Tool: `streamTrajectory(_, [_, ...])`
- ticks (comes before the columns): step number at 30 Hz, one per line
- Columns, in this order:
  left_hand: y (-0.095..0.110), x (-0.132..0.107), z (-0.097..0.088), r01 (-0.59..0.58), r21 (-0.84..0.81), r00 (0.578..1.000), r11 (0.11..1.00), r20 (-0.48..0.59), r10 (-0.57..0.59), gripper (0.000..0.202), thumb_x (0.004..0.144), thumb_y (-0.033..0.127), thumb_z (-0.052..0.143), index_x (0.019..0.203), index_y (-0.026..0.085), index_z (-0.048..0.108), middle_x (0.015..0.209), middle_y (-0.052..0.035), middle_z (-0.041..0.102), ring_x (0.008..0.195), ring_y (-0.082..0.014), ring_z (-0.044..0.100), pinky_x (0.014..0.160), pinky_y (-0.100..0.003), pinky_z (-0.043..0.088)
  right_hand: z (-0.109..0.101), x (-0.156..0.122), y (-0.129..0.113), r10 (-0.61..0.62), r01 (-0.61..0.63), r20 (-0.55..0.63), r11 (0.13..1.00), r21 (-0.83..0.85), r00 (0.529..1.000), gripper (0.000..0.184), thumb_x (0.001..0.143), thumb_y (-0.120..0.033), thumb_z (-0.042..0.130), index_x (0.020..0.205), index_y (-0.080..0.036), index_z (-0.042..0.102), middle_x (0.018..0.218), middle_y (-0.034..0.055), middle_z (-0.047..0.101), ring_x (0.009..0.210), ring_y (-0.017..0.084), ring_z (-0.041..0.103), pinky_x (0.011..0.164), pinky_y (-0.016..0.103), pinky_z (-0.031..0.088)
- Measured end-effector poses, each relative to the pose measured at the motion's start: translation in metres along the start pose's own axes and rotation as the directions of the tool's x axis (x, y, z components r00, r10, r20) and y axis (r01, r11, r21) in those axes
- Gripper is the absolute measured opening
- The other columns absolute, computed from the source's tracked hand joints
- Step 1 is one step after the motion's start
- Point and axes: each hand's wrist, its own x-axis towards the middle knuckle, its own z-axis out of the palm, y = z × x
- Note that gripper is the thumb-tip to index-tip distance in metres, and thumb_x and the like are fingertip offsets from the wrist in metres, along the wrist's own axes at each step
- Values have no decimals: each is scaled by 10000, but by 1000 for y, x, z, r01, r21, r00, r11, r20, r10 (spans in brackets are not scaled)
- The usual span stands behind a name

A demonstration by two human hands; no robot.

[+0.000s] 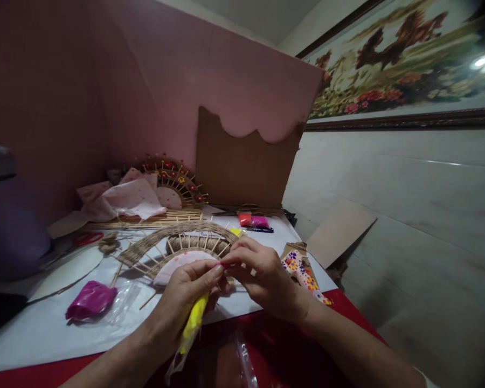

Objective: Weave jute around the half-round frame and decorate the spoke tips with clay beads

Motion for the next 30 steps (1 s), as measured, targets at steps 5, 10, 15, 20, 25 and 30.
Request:
streamTrajectory(5, [-1,-1,2,-16,77,1000,997,-7,17,290,690,413,689,674,125,666,582,-18,614,402,-37,435,403,-159,288,7,-10,8,-13,19,-84,998,61,996,106,833,-129,540,886,-154,628,812,49,563,722,135,552,576,246,465])
streamTrajectory(10, [-5,-2,5,-12,145,994,989,-101,27,265,703,386,680,626,136,634,514,14,555,407,-36,406,396,-150,249,7,-15,11,-37,38,-31,999,31,999,137,811,-94,546,905,-149,629,830,60,581,738,145,554,619,268,470])
streamTrajectory(15, [-7,0,4,-38,189,993,981,-100,58,276,710,371,669,570,140,611,503,13,551,390,-31,364,378,-160,206,7,-17,11,3,-3,-1,998,61,1000,95,831,-132,548,877,-129,631,815,72,594,728,147,553,626,278,469])
streamTrajectory(20, [-5,-1,5,-33,208,995,978,-81,51,298,728,383,646,556,144,598,477,21,515,400,-44,372,391,-168,219,5,-16,10,33,-37,25,985,168,999,69,828,-152,563,852,-131,624,790,56,584,679,123,536,566,239,456])
streamTrajectory(25, [-1,-1,7,-20,213,995,977,-89,40,319,714,407,655,549,142,588,474,27,495,407,-46,366,391,-171,211,5,-17,14,26,-22,-18,980,200,999,85,829,-162,574,875,-149,644,794,56,599,698,131,553,571,246,469])
streamTrajectory(30, [-2,-1,7,-22,230,995,973,-88,43,375,722,458,631,539,133,594,462,26,480,397,-44,348,386,-177,189,8,-17,14,71,-39,-137,973,226,988,155,836,-136,562,952,-155,664,798,65,623,712,138,583,615,275,493])
